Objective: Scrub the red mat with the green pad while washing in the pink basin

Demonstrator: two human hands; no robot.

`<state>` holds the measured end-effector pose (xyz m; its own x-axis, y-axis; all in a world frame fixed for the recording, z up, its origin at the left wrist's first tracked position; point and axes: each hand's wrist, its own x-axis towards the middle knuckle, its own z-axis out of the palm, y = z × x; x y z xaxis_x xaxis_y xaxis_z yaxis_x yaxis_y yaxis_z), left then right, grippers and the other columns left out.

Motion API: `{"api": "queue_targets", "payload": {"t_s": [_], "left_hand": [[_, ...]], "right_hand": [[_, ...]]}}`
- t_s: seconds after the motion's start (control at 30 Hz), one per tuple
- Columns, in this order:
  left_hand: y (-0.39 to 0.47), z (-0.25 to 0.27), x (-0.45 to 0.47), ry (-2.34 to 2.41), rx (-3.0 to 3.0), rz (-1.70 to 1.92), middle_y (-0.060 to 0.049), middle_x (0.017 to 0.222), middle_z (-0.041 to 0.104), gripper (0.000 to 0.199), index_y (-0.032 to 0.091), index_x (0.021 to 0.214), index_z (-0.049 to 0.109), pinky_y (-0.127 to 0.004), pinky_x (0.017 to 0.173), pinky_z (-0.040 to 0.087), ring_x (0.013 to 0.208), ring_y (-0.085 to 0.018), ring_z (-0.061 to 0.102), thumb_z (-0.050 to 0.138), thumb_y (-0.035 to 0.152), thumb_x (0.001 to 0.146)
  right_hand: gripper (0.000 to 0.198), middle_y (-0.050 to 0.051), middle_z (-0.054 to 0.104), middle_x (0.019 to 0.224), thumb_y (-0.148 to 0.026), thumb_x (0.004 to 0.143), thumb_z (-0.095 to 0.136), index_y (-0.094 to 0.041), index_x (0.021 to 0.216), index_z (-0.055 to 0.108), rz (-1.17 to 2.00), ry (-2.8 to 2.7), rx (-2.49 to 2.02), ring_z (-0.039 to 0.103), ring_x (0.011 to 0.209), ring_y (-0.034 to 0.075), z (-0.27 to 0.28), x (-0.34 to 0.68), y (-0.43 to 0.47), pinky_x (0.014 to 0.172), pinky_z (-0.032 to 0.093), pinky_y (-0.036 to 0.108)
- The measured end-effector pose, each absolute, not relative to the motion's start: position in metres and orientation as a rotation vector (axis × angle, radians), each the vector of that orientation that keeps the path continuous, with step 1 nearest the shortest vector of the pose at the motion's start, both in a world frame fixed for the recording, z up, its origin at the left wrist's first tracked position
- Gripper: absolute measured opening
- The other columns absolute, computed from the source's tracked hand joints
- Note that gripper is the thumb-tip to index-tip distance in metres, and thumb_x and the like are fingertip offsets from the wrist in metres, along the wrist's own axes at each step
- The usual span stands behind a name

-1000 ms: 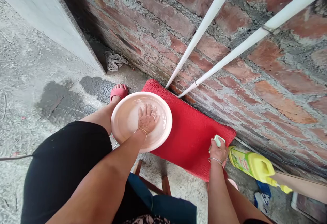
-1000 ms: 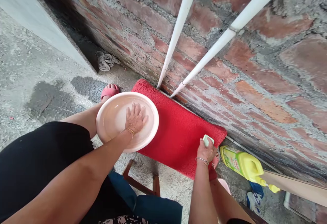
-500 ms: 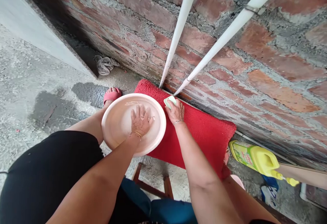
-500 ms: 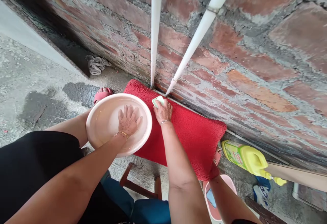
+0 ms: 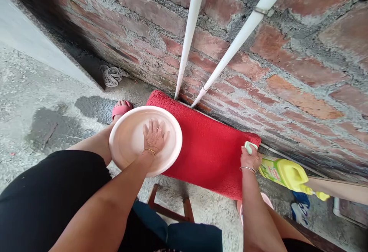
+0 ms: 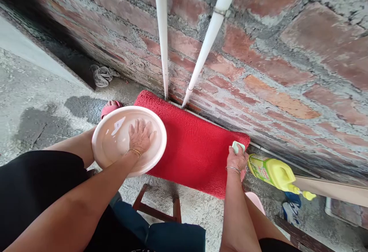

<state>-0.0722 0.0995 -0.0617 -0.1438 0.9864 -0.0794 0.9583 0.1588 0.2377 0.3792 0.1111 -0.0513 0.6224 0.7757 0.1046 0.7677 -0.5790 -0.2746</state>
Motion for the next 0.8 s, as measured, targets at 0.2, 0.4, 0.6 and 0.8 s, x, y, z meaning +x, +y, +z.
{"api": "queue_targets", "payload": {"t_s": [0.2, 0.4, 0.6, 0.8], "left_hand": [[0.099, -0.06, -0.072, 2.214, 1.87, 0.187, -0.018, 0.162, 0.039, 0.06, 0.017, 0.149, 0.053, -0.065, 0.122, 0.011, 0.155, -0.037, 0.02, 0.04, 0.047, 0.098], [0.098, -0.06, -0.072, 2.214, 1.874, 0.192, -0.018, 0.162, 0.038, 0.061, 0.017, 0.15, 0.052, -0.065, 0.122, 0.012, 0.155, -0.037, 0.021, 0.04, 0.047, 0.098], [0.099, -0.057, -0.072, 2.205, 1.857, 0.161, -0.017, 0.163, 0.037, 0.061, 0.018, 0.15, 0.052, -0.065, 0.123, 0.011, 0.156, -0.036, 0.018, 0.04, 0.046, 0.098], [0.099, -0.059, -0.072, 2.201, 1.864, 0.167, -0.016, 0.163, 0.037, 0.06, 0.019, 0.15, 0.052, -0.066, 0.122, 0.011, 0.156, -0.037, 0.019, 0.04, 0.045, 0.098]], "right_hand": [[0.046, 0.012, 0.061, 0.112, -0.05, 0.087, 0.057, -0.022, 0.121, 0.072, 0.251, -1.718, -2.195, 0.053, 0.103, 0.028, -0.048, 0.242, 0.126, 0.093, 0.043, 0.041], [0.038, 0.01, 0.053, 0.13, -0.033, 0.1, 0.048, -0.035, 0.134, 0.065, 0.484, -2.326, -1.917, 0.051, 0.11, 0.026, -0.036, 0.099, 0.144, 0.094, 0.037, 0.037], [0.039, 0.014, 0.054, 0.129, -0.039, 0.095, 0.056, -0.03, 0.132, 0.068, 0.394, -2.29, -1.98, 0.051, 0.105, 0.027, -0.04, 0.139, 0.138, 0.092, 0.037, 0.039], [0.046, 0.014, 0.06, 0.116, -0.051, 0.089, 0.056, -0.022, 0.121, 0.073, 0.214, -1.91, -2.198, 0.054, 0.105, 0.028, -0.048, 0.271, 0.094, 0.092, 0.043, 0.04]]}}
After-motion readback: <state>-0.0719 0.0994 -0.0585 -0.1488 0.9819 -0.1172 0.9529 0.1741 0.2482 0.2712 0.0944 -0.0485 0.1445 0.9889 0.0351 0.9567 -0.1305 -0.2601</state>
